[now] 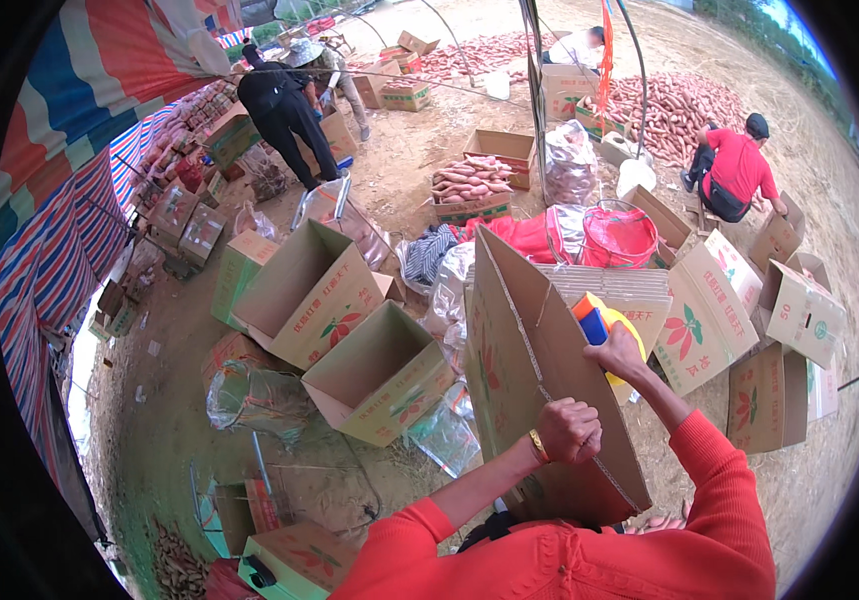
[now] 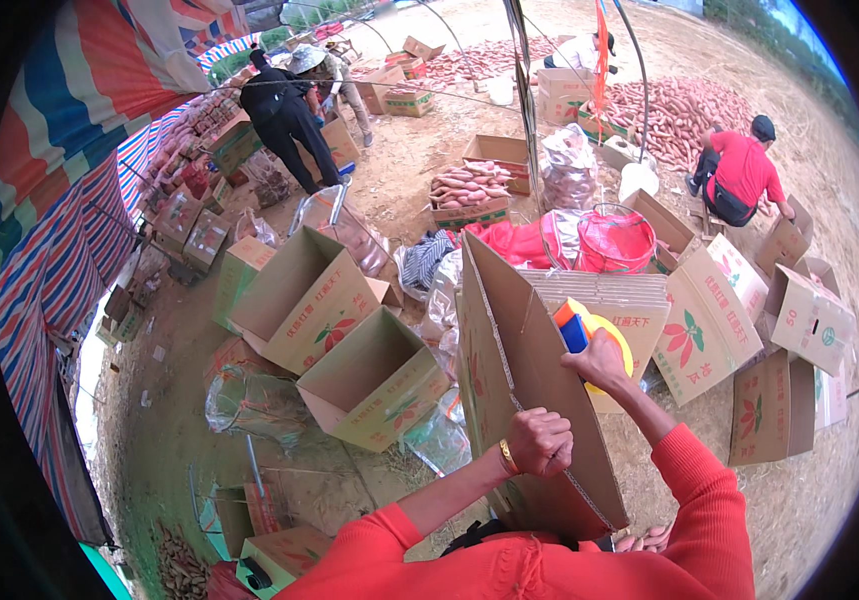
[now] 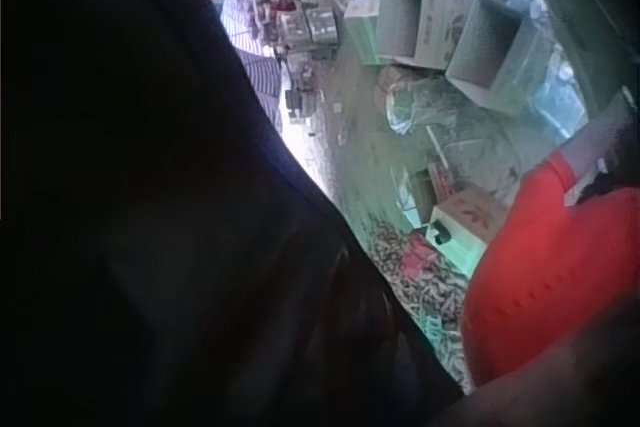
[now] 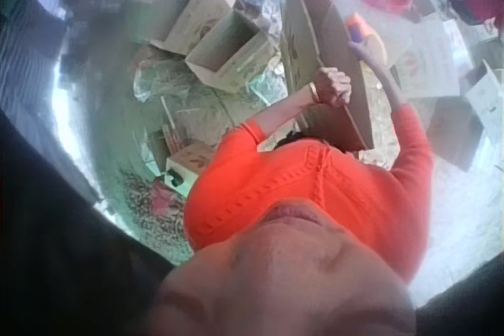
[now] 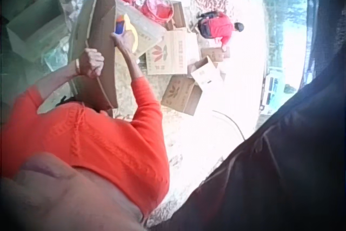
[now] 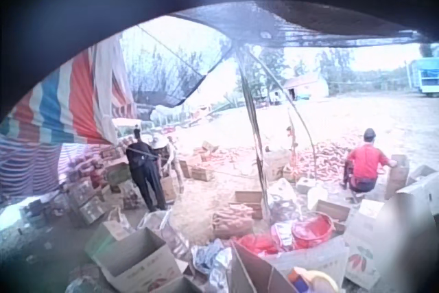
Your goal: The person assembles flat cardboard boxes by folding the flaps and sealing them with a handheld tape dispenser. The person repeatedly picks up a box, folds it into shape, and applies tape to secure the seams.
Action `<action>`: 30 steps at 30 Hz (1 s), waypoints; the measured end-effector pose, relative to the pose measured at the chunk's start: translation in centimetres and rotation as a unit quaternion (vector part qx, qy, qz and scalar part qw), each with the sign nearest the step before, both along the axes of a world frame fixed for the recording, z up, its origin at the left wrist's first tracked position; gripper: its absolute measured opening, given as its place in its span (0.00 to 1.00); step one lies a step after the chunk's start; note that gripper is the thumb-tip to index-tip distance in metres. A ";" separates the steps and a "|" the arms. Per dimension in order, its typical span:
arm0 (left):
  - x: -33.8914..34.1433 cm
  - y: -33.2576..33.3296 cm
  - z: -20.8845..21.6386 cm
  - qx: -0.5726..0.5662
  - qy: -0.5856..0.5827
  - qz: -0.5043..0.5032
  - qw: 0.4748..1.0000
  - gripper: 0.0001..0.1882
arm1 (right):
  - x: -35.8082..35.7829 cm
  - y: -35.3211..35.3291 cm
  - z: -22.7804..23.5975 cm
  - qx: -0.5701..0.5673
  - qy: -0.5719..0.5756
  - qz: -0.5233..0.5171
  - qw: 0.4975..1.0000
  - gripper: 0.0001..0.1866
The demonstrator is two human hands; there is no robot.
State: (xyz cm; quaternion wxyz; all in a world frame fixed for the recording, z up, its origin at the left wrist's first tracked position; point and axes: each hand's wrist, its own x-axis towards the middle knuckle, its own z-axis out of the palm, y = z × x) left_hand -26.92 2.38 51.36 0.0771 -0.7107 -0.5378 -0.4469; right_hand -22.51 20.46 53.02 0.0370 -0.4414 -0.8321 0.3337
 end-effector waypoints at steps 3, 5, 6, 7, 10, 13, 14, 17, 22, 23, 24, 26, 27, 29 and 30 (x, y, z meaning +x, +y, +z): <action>0.2 -1.1 0.2 0.006 0.012 0.022 1.000 0.08 | 0.6 0.7 -1.7 0.043 0.004 -0.039 0.998 0.32; 0.3 -1.9 0.4 0.005 0.016 0.040 0.999 0.08 | 1.1 1.2 -1.5 -0.008 0.013 -0.027 1.000 0.31; 0.3 -2.6 0.7 0.000 0.024 0.057 0.998 0.08 | 1.3 1.4 -1.5 -0.034 0.018 -0.018 0.999 0.30; 0.7 -2.8 1.1 0.002 0.029 0.067 0.997 0.08 | 1.9 2.9 -2.9 -0.017 0.036 -0.041 0.998 0.28; 1.4 -5.2 1.6 -0.019 0.041 0.124 0.991 0.08 | 2.3 2.9 -1.9 0.009 0.040 -0.020 0.999 0.30; 2.9 -7.1 1.9 -0.041 0.053 0.188 0.980 0.10 | 3.3 4.2 -2.1 0.044 0.069 -0.028 0.996 0.31; 4.0 -7.9 1.4 -0.055 0.047 0.203 0.977 0.11 | 4.0 4.5 -2.3 0.041 0.081 -0.031 0.995 0.31; 7.7 -8.8 -0.4 -0.152 0.005 0.249 0.957 0.12 | 5.6 5.5 -4.1 0.087 0.079 -0.024 0.993 0.32; 11.5 -9.2 -7.4 -0.369 -0.032 0.346 0.862 0.07 | 9.5 3.0 -5.8 0.007 0.049 0.066 0.997 0.35; 11.8 -8.8 -9.2 -0.374 -0.005 0.348 0.860 0.07 | 10.3 2.1 -6.0 0.005 0.026 0.083 0.996 0.36; 12.3 -8.5 -10.6 -0.378 0.024 0.351 0.857 0.10 | 11.2 1.3 -6.3 0.002 0.005 0.101 0.995 0.37; 13.6 -6.3 -10.6 -0.304 0.088 0.484 0.816 0.29 | 14.0 1.4 -8.9 0.017 0.010 0.114 0.993 0.38; 13.6 -5.2 -10.9 -0.284 0.034 0.525 0.802 0.32 | 15.2 1.4 -9.6 0.014 0.010 0.123 0.992 0.38; 13.6 -4.0 -11.7 -0.241 -0.072 0.604 0.756 0.38 | 17.0 1.6 -10.8 0.016 0.012 0.131 0.991 0.39; 14.0 -4.3 -12.9 -0.232 -0.194 0.580 0.757 0.36 | 17.7 1.8 -11.9 0.022 0.014 0.128 0.991 0.39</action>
